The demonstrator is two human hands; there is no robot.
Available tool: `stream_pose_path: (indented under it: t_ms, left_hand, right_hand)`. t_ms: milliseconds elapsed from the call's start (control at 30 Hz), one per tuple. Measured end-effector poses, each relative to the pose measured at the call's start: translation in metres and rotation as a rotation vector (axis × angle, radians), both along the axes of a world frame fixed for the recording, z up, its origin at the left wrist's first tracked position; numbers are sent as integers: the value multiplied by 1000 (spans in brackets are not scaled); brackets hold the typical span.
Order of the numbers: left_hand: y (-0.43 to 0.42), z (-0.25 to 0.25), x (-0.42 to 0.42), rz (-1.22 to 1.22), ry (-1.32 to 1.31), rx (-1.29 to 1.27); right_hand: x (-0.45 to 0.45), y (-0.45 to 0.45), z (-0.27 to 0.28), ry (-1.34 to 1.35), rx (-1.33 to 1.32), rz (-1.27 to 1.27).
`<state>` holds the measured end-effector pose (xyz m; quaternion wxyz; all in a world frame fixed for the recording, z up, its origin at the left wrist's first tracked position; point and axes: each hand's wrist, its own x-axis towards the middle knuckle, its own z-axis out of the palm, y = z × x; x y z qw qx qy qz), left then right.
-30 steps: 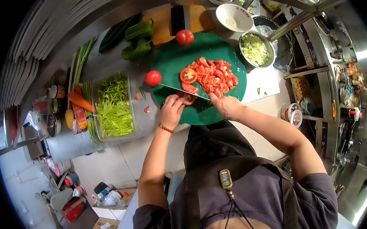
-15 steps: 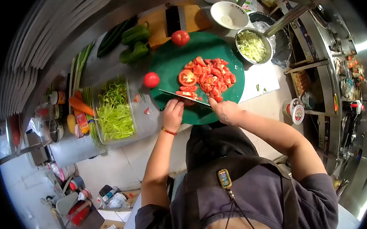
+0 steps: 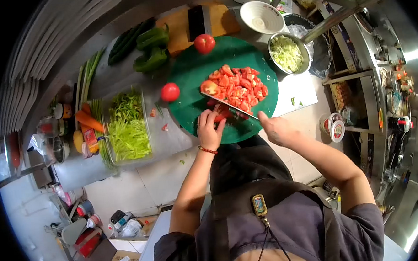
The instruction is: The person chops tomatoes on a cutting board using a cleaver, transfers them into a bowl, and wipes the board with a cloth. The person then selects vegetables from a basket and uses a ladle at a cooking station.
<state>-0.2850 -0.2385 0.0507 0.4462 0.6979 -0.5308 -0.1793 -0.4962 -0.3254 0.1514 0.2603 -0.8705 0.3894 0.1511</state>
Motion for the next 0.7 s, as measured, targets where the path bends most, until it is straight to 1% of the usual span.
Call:
stream_pose_path:
  t_ms: [33,67,100,167,200,233,300,333,367,433,467,567,600,633,700]
  left_hand:
    - [1,-3,-1,-16,-110,-37]
    - [2,-5,-2,-21,-112,-42]
    - [-1,-7,-1,-21,-90,-80]
    - [5,-7,1,-32,-68,-91]
    - [0,-4,5,-70,-143,-111]
    - [0,0,8,-113,-217,-124]
    - [1,1,6,-105,-200,-151]
    - [6,-4,6,-136,-203,-159]
    - [7,-10,8,-165,-211,-171]
    - [10,-10,9,-135,-192,-198]
    - [9,-7,9,-118,-203,-190]
    - [12,-6,9,-102,-209,-157]
    - [13,-8,10,-117,-165,-119]
    - [10,-5,11,-129,-124,-86]
    - [10,-1,12,-138,-139,-90]
  right_hand:
    - [-1,0,-19,-31,-26,52]
    - [5,-6,-18,-3,-8,75]
    - [11,-17,-4,-4,-24,79]
    - [21,-18,35,94,12,120]
    - [17,-14,40,48,25,109]
    - [16,-6,33,46,34,107]
    - [10,2,0,12,9,61]
    - [14,1,-11,-47,47,3]
    - [10,-2,-15,-49,38,2]
    - [20,-7,21,3,43,72]
    - [19,-3,33,-4,89,50]
    - [18,15,-2,-2,80,2]
    - [21,13,-7,-34,95,0]
    - [28,7,3,-35,87,-2]
    - [37,0,25,15,75,54]
